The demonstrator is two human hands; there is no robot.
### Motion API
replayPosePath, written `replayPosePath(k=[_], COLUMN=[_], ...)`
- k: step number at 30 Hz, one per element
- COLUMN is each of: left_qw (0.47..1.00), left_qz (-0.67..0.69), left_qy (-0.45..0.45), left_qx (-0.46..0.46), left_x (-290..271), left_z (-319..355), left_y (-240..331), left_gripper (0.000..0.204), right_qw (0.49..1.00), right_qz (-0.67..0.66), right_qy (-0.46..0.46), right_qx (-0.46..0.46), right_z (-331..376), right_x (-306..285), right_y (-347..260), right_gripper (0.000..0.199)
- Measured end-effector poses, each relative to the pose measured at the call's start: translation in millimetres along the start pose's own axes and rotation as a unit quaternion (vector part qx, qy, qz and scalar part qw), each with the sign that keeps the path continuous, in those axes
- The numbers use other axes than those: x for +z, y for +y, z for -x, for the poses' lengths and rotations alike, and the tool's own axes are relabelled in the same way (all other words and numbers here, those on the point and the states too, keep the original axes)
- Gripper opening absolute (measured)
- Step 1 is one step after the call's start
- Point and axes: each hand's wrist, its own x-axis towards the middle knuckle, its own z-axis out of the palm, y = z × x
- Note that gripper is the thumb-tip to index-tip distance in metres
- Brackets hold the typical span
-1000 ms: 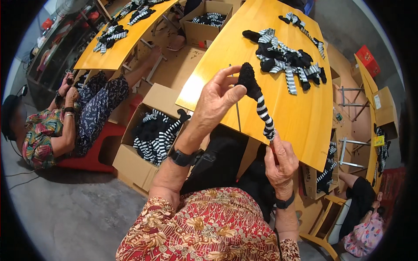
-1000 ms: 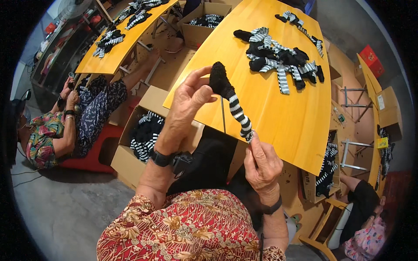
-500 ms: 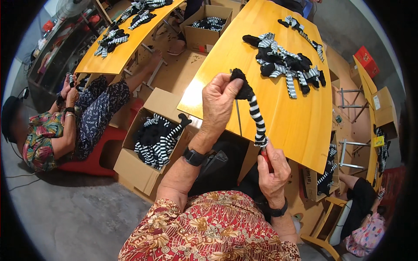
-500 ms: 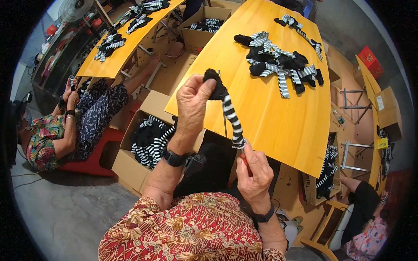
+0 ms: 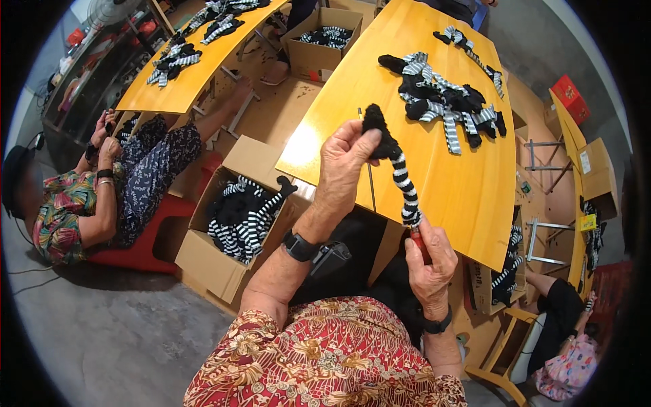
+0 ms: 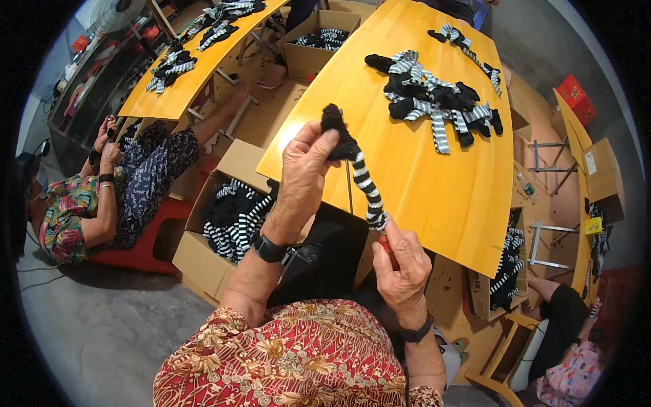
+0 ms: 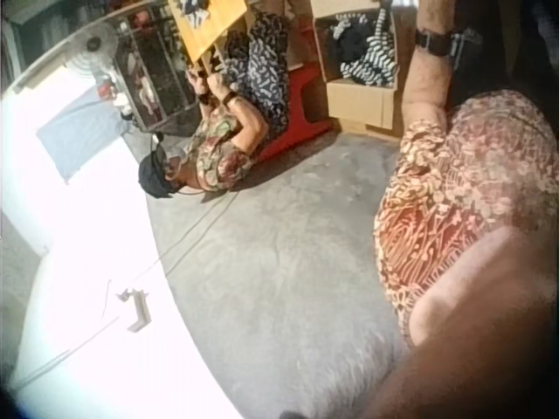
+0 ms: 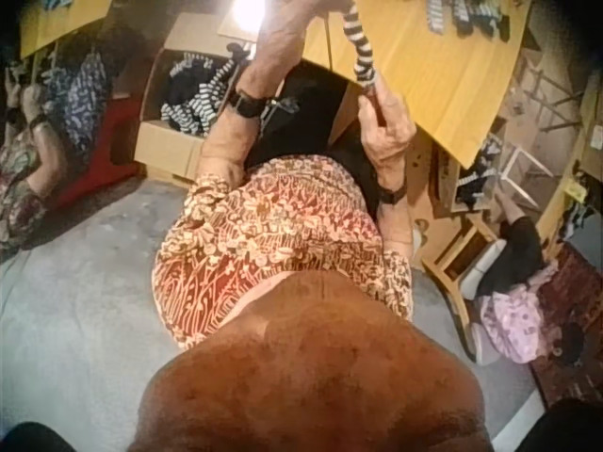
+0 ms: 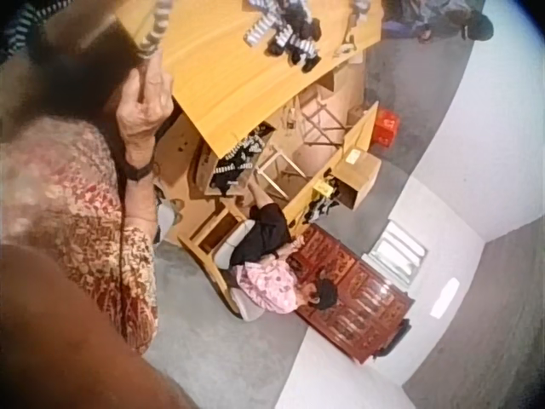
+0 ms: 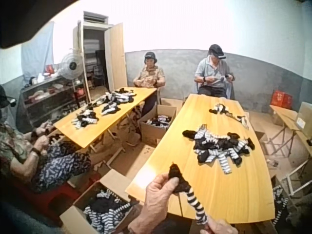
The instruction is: The person uses a screwdriver to manipulate the fabric of black and white striped socks, repeatedly inserting the tool into the toe and heel areas to adjust the shape. The person handles the socks one at a time, turning them over and inspecting them before placing them on the table.
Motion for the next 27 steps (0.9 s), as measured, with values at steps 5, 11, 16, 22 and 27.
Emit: replayPosePath(k=[5, 11, 16, 22, 27], left_qw=[0.996, 0.999, 0.999, 0.997, 1.0], left_qz=[0.04, 0.016, 0.031, 0.07, -0.003], left_qy=[0.033, 0.035, -0.022, 0.003, -0.002], left_qx=[0.068, 0.034, 0.002, 0.018, 0.03], left_x=[4.1, 21.6, 13.4, 8.4, 10.0], left_z=[0.6, 14.9, 19.1, 6.9, 6.9], left_y=[-17.4, -29.4, -22.1, -16.6, -26.6], left_gripper=[0.008, 0.008, 0.007, 0.012, 0.007], right_qw=[0.977, 0.99, 0.997, 1.0, 0.982], right_qz=[-0.139, -0.068, 0.027, 0.014, -0.113], right_qy=[0.009, 0.08, 0.063, -0.004, 0.025], right_qx=[0.159, 0.09, -0.039, -0.019, 0.147], right_z=[28.9, 17.0, 7.9, 9.0, 17.2], right_x=[14.5, 27.3, 16.6, 1.8, 8.6], right_y=[-9.6, -5.5, 4.8, -5.0, -7.7], right_gripper=[0.038, 0.037, 0.041, 0.046, 0.038])
